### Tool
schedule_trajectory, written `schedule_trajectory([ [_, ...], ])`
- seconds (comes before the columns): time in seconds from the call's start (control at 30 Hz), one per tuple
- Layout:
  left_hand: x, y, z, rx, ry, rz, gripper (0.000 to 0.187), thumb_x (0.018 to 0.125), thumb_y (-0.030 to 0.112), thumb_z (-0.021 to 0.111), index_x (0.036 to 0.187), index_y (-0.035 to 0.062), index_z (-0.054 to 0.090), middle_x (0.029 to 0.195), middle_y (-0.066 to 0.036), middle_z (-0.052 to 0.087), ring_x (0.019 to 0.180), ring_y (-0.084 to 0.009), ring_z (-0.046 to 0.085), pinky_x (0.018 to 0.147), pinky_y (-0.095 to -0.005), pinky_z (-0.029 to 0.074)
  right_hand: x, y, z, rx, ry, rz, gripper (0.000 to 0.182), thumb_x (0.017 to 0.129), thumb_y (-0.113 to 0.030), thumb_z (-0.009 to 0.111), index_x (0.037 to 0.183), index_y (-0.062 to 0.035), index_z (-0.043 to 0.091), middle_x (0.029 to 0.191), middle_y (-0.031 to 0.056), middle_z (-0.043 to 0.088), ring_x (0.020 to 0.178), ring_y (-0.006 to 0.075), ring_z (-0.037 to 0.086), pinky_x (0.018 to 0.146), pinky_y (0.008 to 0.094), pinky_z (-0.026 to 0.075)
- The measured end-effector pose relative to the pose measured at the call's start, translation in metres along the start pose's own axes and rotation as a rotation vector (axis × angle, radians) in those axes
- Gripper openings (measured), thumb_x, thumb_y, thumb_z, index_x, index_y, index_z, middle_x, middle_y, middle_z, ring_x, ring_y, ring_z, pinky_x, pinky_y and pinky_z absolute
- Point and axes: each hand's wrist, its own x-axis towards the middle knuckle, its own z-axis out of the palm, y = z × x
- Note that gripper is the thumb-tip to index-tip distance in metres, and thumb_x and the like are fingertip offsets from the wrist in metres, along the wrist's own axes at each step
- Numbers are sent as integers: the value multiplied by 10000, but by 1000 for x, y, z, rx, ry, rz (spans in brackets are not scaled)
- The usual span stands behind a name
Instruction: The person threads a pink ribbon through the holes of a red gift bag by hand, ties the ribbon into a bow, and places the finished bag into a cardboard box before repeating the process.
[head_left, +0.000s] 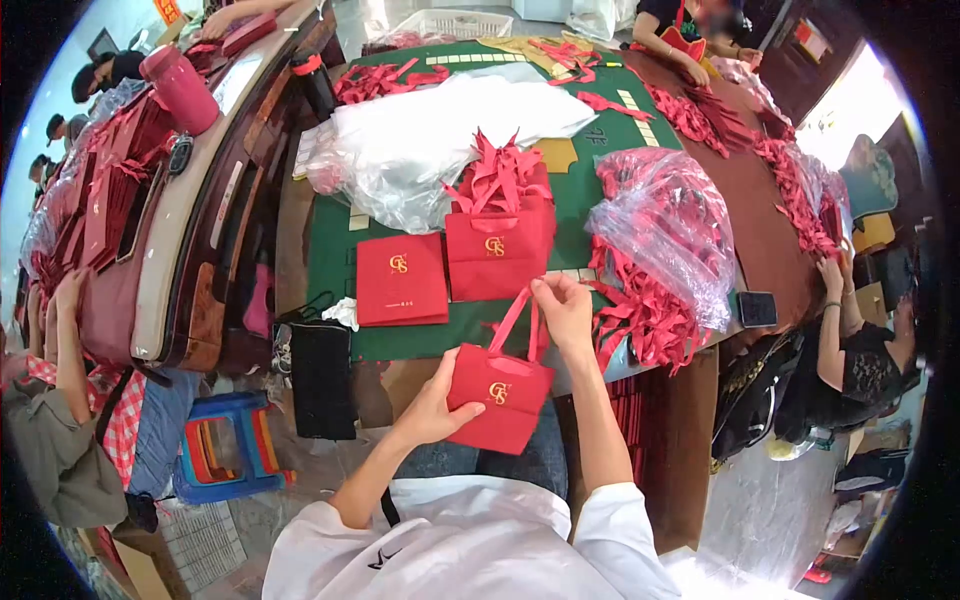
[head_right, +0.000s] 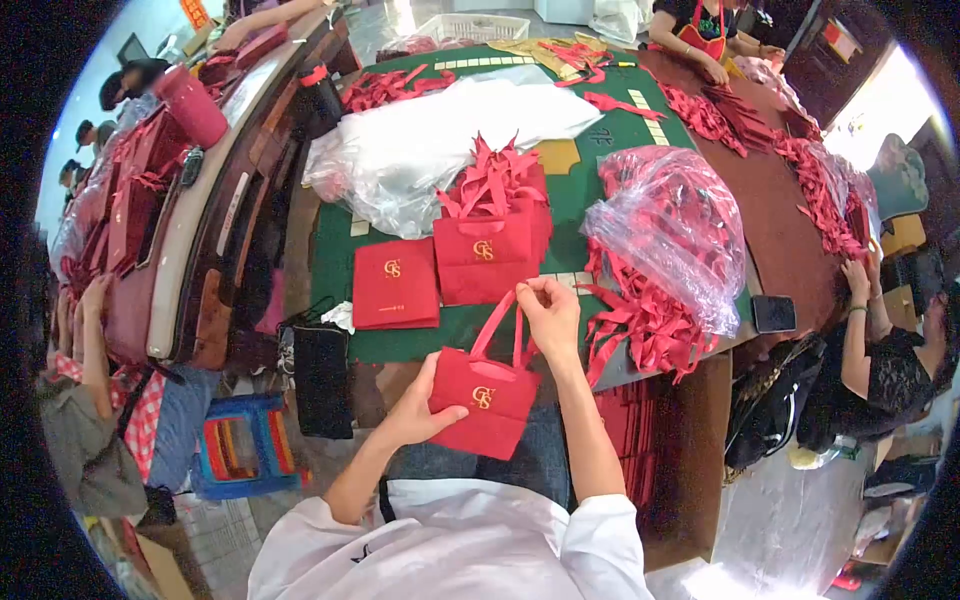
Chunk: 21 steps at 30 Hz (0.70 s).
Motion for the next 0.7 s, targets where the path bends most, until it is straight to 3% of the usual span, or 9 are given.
schedule_trajectory([
  [0.1, 10, -9, -5, -119, 58, 60, 840, 854, 20, 708, 1520, -10, 197, 1396, -192, 511, 1298, -242, 508, 1099, -360, 388, -8, -15, -4, 3, 16, -22, 180, 946, -139, 670, 1023, 21, 696, 814, -7, 669, 718, 50, 586, 636, 207, 454],
  [0.17, 25, -4, -17, -163, 35, -57, 786, 879, -4, 678, 1521, -20, 225, 1441, -143, 449, 1359, -193, 407, 1148, -343, 318, -19, -15, -9, 7, 97, -23, 239, 967, -131, 639, 1160, 7, 662, 944, 33, 692, 849, 87, 635, 740, 221, 492],
  [0.27, 56, 29, -28, -37, 278, 12, 651, 904, 3, 655, 1463, -18, 321, 1402, -131, 481, 1317, -189, 445, 1123, -332, 344, -38, 4, -16, -160, 188, -144, 219, 971, -102, 622, 1161, 1, 656, 991, 55, 690, 910, 108, 628, 775, 244, 496],
  [0.33, 90, 35, -42, -193, 285, 215, 604, 906, 20, 660, 1422, -53, 354, 1334, -128, 534, 1244, -186, 504, 1078, -317, 382, -54, 11, -16, -121, 227, -151, 181, 964, -73, 620, 1122, 4, 662, 982, 71, 678, 914, 125, 617, 781, 258, 490],
  [0.47, 146, 29, -53, -119, 388, 406, 622, 878, 21, 699, 1408, -48, 380, 1326, -143, 561, 1213, -184, 528, 1064, -318, 398, -84, 4, -20, -247, 176, -294, 122, 944, -38, 635, 1053, -1, 673, 953, 73, 641, 840, 147, 603, 742, 262, 482],
  [0.53, 154, 25, -53, -70, 374, 390, 627, 856, 38, 724, 1387, -36, 398, 1288, -202, 583, 1177, -251, 584, 1019, -357, 450, -96, 0, -25, -292, 161, -266, 109, 930, -13, 637, 1031, -4, 678, 938, 81, 631, 818, 163, 605, 728, 263, 483],
  [0.6, 152, 17, -48, 211, 439, 76, 727, 811, 55, 789, 1390, -60, 365, 1227, -198, 611, 1169, -272, 607, 1006, -364, 470, -107, -2, -32, -323, 173, -313, 113, 918, 8, 635, 1019, -10, 682, 912, 85, 625, 804, 172, 605, 713, 269, 484],
  [0.63, 157, 2, -44, 203, 504, 223, 818, 781, 128, 828, 1401, -60, 328, 1122, -226, 633, 1087, -318, 644, 925, -396, 510, -115, 0, -38, -348, 172, -291, 115, 916, 12, 634, 1017, -11, 683, 913, 86, 628, 798, 174, 608, 702, 274, 488],
  [0.7, 154, -14, -39, 257, 528, 176, 838, 778, 142, 832, 1413, -45, 320, 1121, -218, 617, 1050, -329, 637, 898, -402, 512, -130, -4, -44, -379, 172, -184, 116, 908, 20, 636, 1006, -13, 686, 908, 86, 631, 777, 172, 614, 674, 282, 494],
])
